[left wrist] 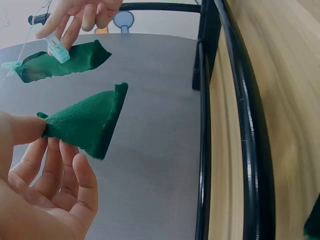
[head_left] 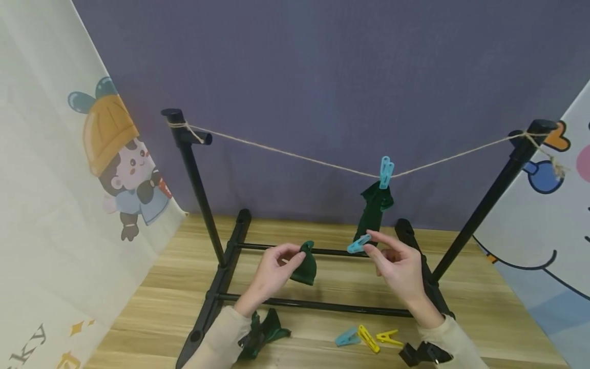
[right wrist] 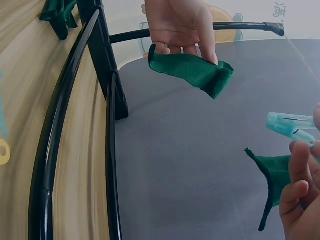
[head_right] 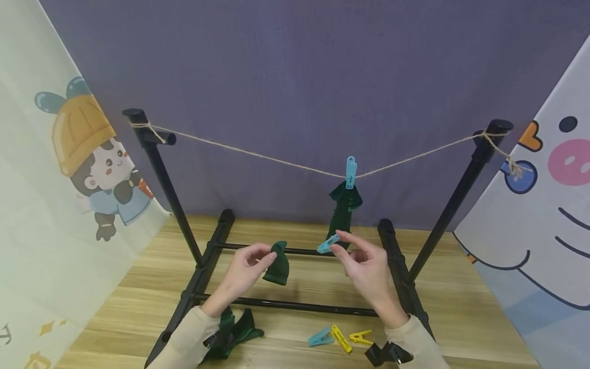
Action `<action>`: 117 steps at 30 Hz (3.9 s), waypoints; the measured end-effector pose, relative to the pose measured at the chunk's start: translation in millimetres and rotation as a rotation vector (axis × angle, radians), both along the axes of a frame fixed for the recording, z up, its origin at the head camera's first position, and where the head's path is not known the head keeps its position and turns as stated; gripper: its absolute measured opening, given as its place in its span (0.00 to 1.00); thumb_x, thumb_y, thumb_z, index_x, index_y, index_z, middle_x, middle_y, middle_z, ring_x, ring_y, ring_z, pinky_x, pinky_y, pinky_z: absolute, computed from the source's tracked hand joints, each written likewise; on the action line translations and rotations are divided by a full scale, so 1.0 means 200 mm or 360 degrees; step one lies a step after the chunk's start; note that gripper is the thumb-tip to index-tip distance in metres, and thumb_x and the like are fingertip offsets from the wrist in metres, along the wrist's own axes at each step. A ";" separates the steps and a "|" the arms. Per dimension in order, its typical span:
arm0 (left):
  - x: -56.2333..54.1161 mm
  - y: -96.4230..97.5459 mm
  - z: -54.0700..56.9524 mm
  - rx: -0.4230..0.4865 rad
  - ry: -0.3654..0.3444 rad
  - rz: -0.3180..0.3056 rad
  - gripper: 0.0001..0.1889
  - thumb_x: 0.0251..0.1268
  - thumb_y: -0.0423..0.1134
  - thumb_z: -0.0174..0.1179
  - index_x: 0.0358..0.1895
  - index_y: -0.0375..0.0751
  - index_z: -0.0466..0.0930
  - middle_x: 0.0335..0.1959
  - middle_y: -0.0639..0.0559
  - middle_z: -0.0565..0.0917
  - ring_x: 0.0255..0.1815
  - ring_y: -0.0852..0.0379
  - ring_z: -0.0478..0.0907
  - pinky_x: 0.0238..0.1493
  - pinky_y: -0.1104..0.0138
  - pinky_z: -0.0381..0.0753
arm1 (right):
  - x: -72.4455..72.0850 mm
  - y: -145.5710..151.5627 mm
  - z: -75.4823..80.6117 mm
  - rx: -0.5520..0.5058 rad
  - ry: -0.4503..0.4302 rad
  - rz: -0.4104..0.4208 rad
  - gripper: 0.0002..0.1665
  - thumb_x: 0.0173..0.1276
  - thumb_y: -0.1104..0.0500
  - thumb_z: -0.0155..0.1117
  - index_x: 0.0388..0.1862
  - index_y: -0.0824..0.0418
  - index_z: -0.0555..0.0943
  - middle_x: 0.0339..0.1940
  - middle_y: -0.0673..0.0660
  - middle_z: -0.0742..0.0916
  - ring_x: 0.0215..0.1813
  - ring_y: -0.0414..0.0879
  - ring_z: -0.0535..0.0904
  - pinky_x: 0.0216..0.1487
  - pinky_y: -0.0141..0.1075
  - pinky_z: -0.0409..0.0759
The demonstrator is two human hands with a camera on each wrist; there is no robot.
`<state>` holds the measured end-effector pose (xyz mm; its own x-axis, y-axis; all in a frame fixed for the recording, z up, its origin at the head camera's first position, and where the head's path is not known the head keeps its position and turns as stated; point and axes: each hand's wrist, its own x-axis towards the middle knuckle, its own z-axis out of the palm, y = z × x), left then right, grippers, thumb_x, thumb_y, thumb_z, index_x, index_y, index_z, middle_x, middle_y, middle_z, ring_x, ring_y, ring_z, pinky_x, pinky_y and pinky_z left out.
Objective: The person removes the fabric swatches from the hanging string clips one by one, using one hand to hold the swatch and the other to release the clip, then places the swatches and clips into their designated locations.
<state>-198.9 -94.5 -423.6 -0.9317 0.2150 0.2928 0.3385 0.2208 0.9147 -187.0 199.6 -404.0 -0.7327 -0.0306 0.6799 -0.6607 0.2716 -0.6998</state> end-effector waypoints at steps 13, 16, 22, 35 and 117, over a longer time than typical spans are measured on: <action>0.02 0.01 -0.07 0.0029 -0.0065 0.0015 0.09 0.77 0.37 0.64 0.49 0.35 0.89 0.46 0.41 0.90 0.42 0.65 0.84 0.44 0.71 0.82 | 0.03 0.06 -0.07 0.0001 -0.0052 -0.0017 0.21 0.66 0.79 0.70 0.58 0.72 0.87 0.11 0.52 0.79 0.11 0.42 0.69 0.13 0.30 0.63; 0.03 0.01 -0.07 0.0056 -0.0103 -0.0011 0.08 0.77 0.37 0.64 0.46 0.35 0.88 0.49 0.40 0.91 0.42 0.64 0.85 0.46 0.71 0.83 | 0.04 0.06 -0.08 -0.0035 -0.0064 -0.0040 0.21 0.66 0.79 0.70 0.57 0.72 0.87 0.11 0.51 0.79 0.12 0.39 0.69 0.12 0.31 0.62; 0.03 -0.01 -0.10 0.0082 -0.0123 -0.0081 0.10 0.79 0.37 0.62 0.46 0.32 0.86 0.47 0.36 0.92 0.41 0.63 0.89 0.48 0.70 0.85 | 0.06 0.09 -0.10 -0.0080 -0.0096 -0.0055 0.21 0.66 0.79 0.69 0.57 0.73 0.86 0.11 0.44 0.79 0.11 0.38 0.69 0.12 0.32 0.63; 0.05 -0.04 -0.14 0.0009 -0.0153 -0.0048 0.10 0.78 0.37 0.63 0.51 0.34 0.86 0.42 0.39 0.90 0.37 0.64 0.83 0.44 0.71 0.82 | 0.08 0.12 -0.16 -0.0047 -0.0117 -0.0139 0.20 0.65 0.80 0.70 0.56 0.73 0.87 0.10 0.43 0.79 0.11 0.36 0.69 0.11 0.30 0.60; 0.30 -0.50 -0.26 -0.1140 -0.0207 -0.0279 0.10 0.77 0.46 0.64 0.53 0.54 0.91 0.55 0.53 0.92 0.59 0.45 0.88 0.56 0.44 0.86 | 0.30 0.29 -0.44 0.0580 -0.1362 0.0116 0.25 0.69 0.48 0.78 0.58 0.62 0.89 0.46 0.54 0.92 0.17 0.38 0.70 0.18 0.31 0.69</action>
<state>-138.2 -194.1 -475.7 -0.8838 0.4601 -0.0845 0.3225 0.7301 0.6025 -128.0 257.2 -491.1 -0.9678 -0.2014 -0.1508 0.0163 0.5481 -0.8362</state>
